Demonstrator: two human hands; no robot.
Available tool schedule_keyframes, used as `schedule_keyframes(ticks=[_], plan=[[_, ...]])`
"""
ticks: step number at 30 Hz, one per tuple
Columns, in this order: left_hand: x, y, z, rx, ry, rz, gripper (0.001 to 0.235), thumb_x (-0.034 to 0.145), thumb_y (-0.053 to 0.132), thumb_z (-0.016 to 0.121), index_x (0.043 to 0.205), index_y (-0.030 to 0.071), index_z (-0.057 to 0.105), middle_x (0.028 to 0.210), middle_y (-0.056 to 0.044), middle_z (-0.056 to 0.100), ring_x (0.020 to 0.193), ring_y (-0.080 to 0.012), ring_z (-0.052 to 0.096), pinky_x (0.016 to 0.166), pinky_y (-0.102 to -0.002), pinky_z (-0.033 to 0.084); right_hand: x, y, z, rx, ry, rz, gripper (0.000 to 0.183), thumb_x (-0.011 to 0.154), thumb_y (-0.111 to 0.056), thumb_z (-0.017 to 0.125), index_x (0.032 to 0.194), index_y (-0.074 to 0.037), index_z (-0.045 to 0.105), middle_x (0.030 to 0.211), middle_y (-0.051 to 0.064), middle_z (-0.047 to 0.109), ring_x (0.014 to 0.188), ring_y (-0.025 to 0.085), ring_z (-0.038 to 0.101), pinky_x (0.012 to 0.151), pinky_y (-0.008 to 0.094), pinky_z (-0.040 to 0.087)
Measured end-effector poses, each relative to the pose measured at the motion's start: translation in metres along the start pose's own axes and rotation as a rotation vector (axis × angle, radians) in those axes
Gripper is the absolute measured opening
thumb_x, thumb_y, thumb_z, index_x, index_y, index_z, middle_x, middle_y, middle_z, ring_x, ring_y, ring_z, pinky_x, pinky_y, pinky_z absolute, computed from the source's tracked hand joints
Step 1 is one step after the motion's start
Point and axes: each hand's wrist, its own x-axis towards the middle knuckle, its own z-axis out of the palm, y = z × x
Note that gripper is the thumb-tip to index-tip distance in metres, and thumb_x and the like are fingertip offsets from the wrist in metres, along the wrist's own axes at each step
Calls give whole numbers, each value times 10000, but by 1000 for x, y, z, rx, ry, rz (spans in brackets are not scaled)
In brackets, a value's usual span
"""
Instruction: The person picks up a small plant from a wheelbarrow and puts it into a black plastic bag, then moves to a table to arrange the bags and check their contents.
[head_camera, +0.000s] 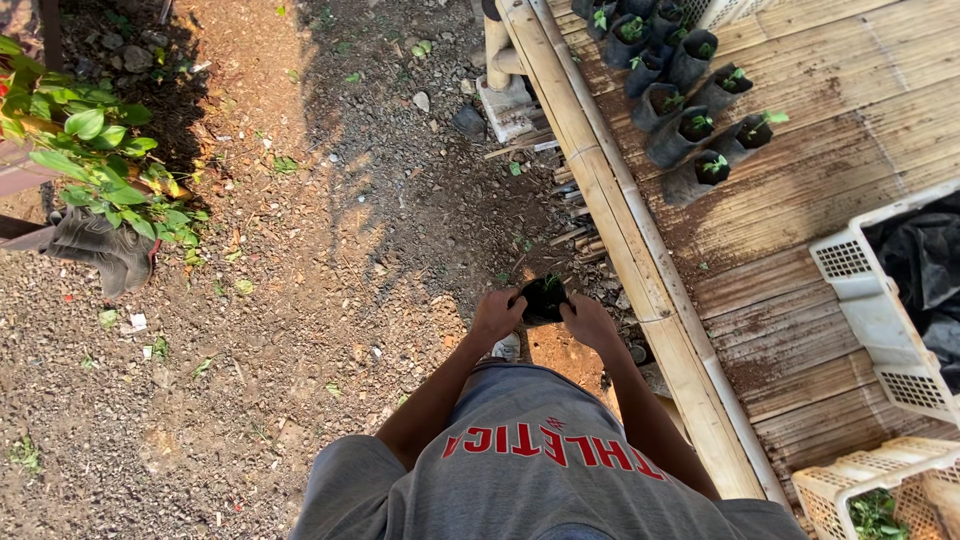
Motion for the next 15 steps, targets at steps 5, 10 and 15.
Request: schedule_keyframes(ticks=[5, 10, 15], plan=[[15, -6, -26, -47, -45, -109, 336, 942, 292, 616, 875, -26, 704, 663, -186, 666, 540, -275, 619, 554, -455, 510, 18, -23, 4, 9, -41, 6, 361, 970, -307, 563, 1144, 1, 636, 802, 223, 696, 735, 373, 692, 711, 517, 514], [36, -9, -26, -12, -45, -57, 345, 946, 306, 613, 898, -12, 738, 710, -188, 707, 581, -274, 663, 605, -431, 551, 32, -28, -5, 8, -55, 65, 342, 961, -307, 565, 1107, -6, 635, 802, 220, 696, 736, 385, 683, 699, 521, 521], [56, 6, -19, 25, -60, -78, 357, 948, 335, 605, 920, 1, 728, 752, -184, 713, 649, -321, 687, 659, -461, 558, 50, -15, -21, 14, -26, -11, 335, 978, -301, 565, 983, 23, 654, 816, 220, 692, 785, 400, 677, 738, 527, 503]])
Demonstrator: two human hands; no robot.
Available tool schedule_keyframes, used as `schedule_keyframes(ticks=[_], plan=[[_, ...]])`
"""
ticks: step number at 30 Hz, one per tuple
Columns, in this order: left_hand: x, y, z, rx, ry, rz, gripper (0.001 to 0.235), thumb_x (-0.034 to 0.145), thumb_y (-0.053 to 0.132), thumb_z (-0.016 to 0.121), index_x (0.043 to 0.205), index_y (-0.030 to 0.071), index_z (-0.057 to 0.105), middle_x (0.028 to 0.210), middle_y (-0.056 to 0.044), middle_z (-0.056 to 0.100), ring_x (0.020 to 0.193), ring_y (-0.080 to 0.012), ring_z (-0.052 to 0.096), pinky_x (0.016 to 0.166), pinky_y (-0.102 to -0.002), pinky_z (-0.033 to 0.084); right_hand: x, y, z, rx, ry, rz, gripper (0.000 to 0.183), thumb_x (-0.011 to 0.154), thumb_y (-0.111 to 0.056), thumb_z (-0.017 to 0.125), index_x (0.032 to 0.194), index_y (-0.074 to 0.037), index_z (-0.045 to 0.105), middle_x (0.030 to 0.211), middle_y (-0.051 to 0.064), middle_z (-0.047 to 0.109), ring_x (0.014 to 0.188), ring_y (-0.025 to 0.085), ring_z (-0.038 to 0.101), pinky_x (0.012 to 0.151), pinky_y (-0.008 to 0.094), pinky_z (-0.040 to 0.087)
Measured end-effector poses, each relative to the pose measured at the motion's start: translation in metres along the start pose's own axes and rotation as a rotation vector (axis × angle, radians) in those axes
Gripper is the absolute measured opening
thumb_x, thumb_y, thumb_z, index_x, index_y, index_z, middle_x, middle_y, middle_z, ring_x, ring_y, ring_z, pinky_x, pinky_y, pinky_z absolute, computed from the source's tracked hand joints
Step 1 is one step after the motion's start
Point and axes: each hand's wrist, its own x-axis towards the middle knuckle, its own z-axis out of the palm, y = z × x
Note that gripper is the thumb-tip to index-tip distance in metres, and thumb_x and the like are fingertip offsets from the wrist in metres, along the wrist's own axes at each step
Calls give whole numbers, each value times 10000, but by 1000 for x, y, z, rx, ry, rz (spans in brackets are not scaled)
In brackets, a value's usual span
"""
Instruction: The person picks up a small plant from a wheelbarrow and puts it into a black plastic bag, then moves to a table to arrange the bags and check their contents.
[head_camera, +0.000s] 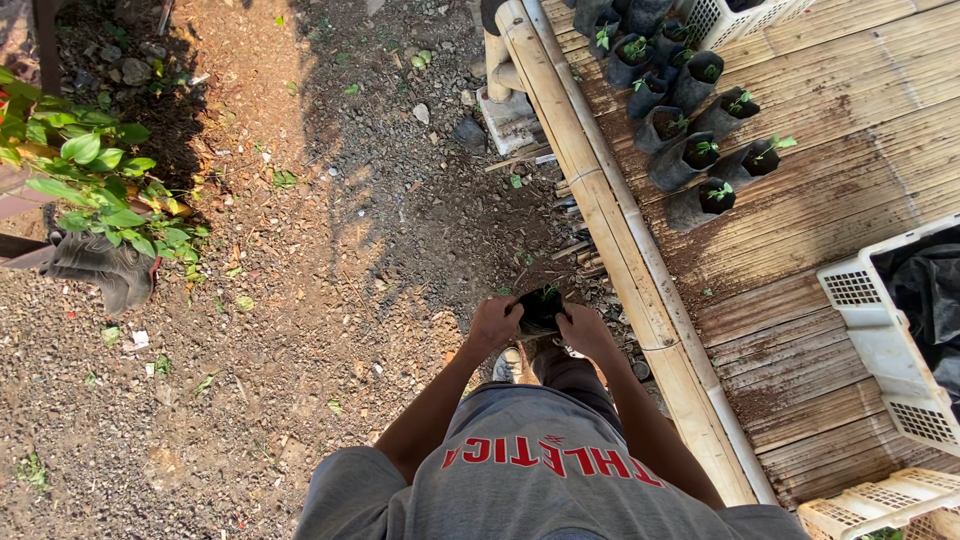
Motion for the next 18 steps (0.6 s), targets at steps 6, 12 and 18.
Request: schedule_keyframes(ticks=[6, 12, 18], plan=[[66, 31, 38, 19, -54, 36, 370, 960, 342, 600, 885, -12, 680, 725, -191, 673, 650, -361, 655, 672, -493, 525, 17, 31, -49, 42, 72, 90, 319, 969, -299, 565, 982, 4, 661, 850, 220, 690, 823, 410, 673, 753, 533, 504], [140, 73, 106, 93, -154, 309, 358, 949, 344, 610, 888, -3, 670, 769, -220, 676, 700, -409, 655, 659, -511, 501, 10, 102, -93, 168, 181, 229, 335, 974, -304, 574, 1015, 13, 675, 910, 237, 713, 852, 415, 685, 782, 534, 505], [188, 127, 180, 196, -334, 520, 359, 955, 344, 624, 876, -5, 659, 820, -232, 681, 807, -446, 665, 706, -537, 515, -4, 181, -107, 297, 356, 419, 338, 961, -298, 576, 1025, 10, 698, 929, 253, 740, 858, 418, 709, 805, 531, 526]])
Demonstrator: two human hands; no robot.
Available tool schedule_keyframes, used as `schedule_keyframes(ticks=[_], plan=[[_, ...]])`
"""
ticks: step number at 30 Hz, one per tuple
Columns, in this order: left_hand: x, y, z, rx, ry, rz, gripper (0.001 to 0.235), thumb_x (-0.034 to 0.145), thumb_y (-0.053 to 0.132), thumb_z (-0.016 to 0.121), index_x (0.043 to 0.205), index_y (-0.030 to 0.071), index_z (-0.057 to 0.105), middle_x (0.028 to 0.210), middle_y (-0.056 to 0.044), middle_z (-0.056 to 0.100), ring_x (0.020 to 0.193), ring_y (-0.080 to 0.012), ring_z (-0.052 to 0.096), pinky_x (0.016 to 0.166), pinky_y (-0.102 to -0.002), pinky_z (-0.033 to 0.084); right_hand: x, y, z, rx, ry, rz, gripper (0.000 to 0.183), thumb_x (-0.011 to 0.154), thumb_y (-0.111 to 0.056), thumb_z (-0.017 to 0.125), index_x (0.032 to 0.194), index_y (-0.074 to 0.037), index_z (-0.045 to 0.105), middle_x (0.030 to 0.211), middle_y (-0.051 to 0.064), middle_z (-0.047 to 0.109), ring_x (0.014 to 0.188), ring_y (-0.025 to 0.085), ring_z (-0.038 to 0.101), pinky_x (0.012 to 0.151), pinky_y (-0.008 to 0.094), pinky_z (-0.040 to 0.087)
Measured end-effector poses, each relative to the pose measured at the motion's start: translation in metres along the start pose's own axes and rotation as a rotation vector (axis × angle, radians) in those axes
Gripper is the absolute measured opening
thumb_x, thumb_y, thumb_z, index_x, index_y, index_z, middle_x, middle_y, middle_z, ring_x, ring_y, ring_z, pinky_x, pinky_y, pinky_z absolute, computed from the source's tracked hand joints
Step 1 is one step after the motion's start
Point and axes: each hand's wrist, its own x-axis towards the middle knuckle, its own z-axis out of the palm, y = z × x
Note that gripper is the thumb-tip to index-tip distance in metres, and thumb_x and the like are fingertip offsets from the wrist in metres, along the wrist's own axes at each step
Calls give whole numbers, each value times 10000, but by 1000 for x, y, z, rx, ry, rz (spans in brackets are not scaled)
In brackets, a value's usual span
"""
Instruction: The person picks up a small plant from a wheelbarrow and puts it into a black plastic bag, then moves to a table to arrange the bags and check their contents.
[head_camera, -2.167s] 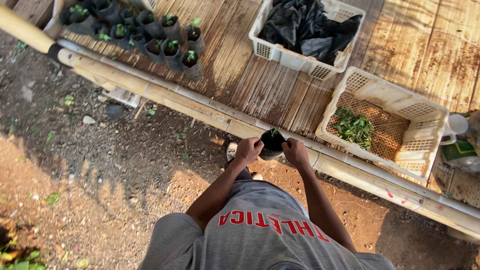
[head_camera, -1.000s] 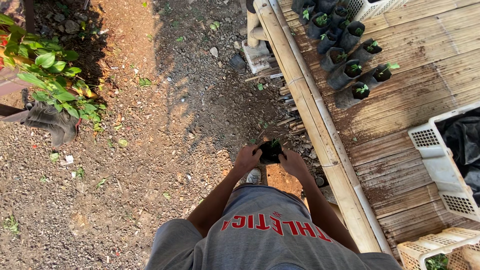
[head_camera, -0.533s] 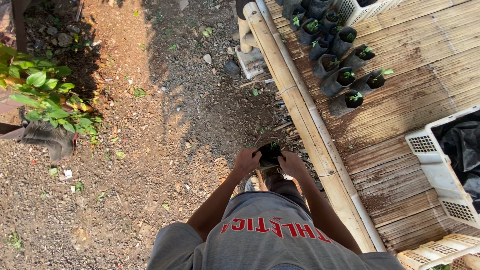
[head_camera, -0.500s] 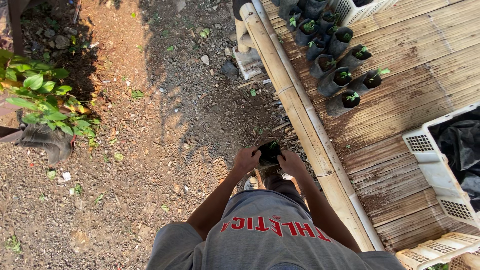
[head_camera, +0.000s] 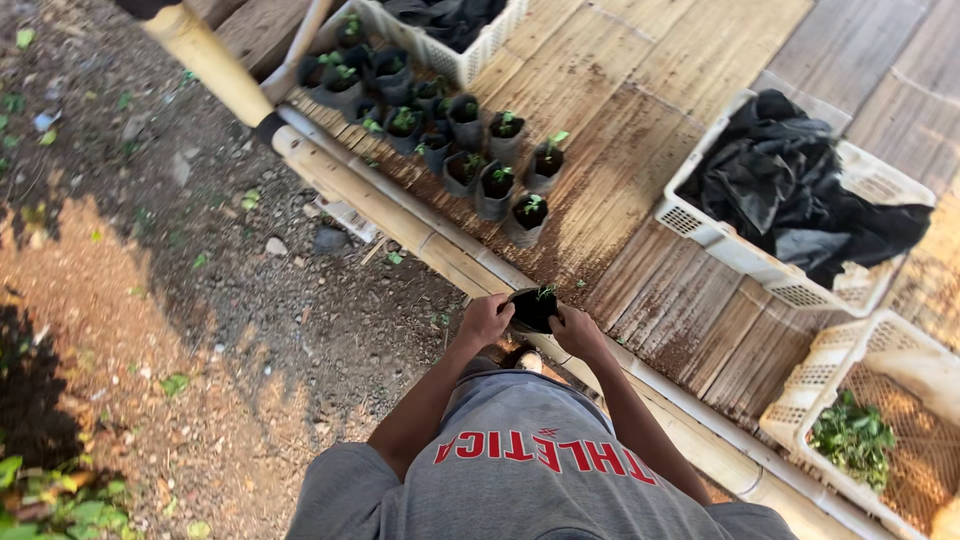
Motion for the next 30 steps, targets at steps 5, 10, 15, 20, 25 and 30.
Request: schedule_keyframes(ticks=[5, 10, 15, 20, 25, 30], plan=[[41, 35, 22, 39, -188, 123, 319, 950, 351, 616, 937, 45, 704, 821, -225, 697, 810, -448, 678, 698, -544, 529, -16, 40, -8, 145, 184, 101, 351, 952, -304, 590, 1005, 22, 709, 884, 266, 732, 812, 429, 706, 775, 538, 533], [76, 50, 40, 139, -430, 141, 325, 988, 352, 592, 941, 52, 708, 782, -220, 705, 784, -432, 696, 709, -544, 533, -26, 55, -1, 224, 253, 329, 372, 956, -332, 574, 959, 14, 711, 832, 250, 736, 762, 404, 720, 752, 519, 530], [100, 40, 54, 93, -490, 255, 317, 978, 350, 591, 925, 62, 710, 761, -211, 707, 748, -415, 707, 689, -526, 553, -17, 59, 5, 273, 349, 395, 368, 949, -324, 588, 967, 21, 716, 847, 275, 721, 786, 421, 712, 756, 530, 529], [131, 27, 47, 115, -572, 328, 334, 982, 343, 594, 876, 46, 704, 720, -206, 692, 690, -392, 693, 654, -520, 549, 2, 40, 0, 286, 419, 458, 349, 930, -320, 600, 988, 2, 724, 872, 266, 722, 825, 435, 704, 767, 538, 522], [161, 17, 36, 89, -674, 265, 352, 998, 339, 563, 847, 40, 670, 661, -171, 669, 625, -343, 685, 629, -496, 549, 31, 28, -6, 300, 427, 458, 339, 953, -305, 584, 1025, 2, 709, 887, 283, 715, 850, 455, 688, 772, 544, 522], [194, -9, 48, 125, -675, 257, 378, 1052, 349, 546, 860, 50, 676, 623, -122, 628, 515, -235, 557, 472, -405, 467, 64, 18, -18, 275, 392, 459, 347, 966, -299, 576, 964, 22, 707, 850, 262, 713, 787, 425, 694, 758, 529, 528]])
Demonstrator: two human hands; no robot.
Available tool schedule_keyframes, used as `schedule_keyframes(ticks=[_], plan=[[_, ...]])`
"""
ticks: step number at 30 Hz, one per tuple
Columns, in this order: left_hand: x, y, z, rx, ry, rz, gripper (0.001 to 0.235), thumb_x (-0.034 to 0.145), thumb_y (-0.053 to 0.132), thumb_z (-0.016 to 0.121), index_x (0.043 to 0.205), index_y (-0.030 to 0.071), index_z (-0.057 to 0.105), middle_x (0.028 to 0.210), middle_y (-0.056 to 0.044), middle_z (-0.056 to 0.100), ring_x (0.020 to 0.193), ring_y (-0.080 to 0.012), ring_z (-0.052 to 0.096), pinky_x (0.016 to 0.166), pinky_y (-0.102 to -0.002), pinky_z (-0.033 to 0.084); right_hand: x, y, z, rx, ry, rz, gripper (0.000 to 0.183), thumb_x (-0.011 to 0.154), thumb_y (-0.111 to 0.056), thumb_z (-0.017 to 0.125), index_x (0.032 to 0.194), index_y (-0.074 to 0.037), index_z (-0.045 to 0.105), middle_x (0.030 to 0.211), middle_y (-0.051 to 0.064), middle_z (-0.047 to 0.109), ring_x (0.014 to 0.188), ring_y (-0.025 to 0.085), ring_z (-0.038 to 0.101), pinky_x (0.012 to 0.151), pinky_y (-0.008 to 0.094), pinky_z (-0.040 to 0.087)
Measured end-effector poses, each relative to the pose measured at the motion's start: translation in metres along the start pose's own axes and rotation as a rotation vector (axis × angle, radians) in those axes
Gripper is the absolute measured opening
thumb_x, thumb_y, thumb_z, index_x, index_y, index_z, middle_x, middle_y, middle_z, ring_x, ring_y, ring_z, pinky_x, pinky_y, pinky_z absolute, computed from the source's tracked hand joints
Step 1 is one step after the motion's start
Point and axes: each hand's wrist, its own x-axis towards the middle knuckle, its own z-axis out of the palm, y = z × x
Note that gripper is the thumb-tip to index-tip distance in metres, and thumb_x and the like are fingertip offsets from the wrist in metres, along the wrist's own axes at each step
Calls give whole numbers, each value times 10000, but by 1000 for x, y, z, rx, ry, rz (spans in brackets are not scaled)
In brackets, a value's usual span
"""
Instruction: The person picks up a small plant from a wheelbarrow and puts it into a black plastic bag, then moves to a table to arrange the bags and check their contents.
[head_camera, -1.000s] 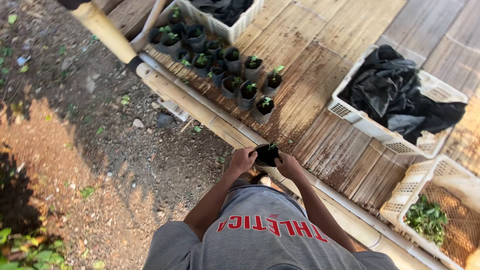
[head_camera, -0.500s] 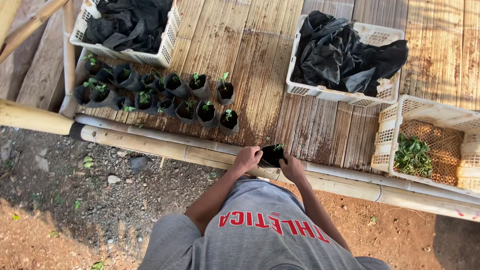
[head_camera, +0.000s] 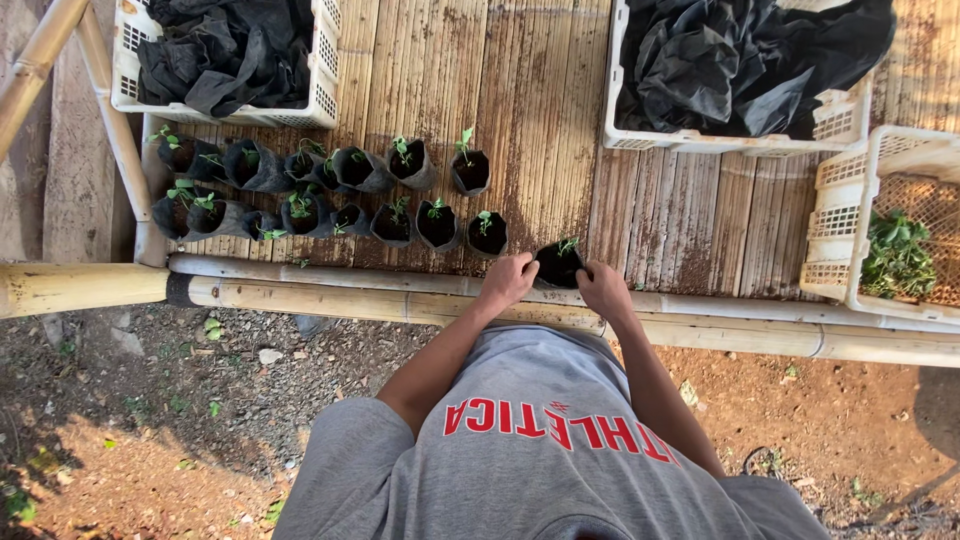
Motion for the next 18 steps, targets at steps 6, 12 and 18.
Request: schedule_keyframes(ticks=[6, 12, 18], plan=[[25, -16, -5, -58, 6, -95, 380, 1059, 350, 520, 834, 72, 652, 598, -63, 602, 453, -154, 495, 407, -345, 420, 30, -25, -1, -96, -132, 126, 369, 1017, -336, 519, 944, -25, 704, 755, 178, 709, 646, 298, 670, 653, 477, 536], [44, -15, -16, -79, 105, -77, 380, 1045, 334, 544, 816, 55, 661, 595, -88, 623, 489, -188, 583, 491, -371, 498, 58, -29, 3, -91, -222, 164, 352, 1035, -329, 472, 982, -40, 666, 676, 109, 657, 547, 211, 583, 537, 436, 525], [50, -15, -20, -65, 40, -154, 354, 1052, 311, 561, 856, 38, 674, 600, -111, 641, 473, -211, 594, 474, -384, 500, 71, -22, 16, -129, -263, 146, 386, 1048, -329, 471, 979, -13, 681, 706, 137, 681, 561, 222, 597, 566, 445, 540]])
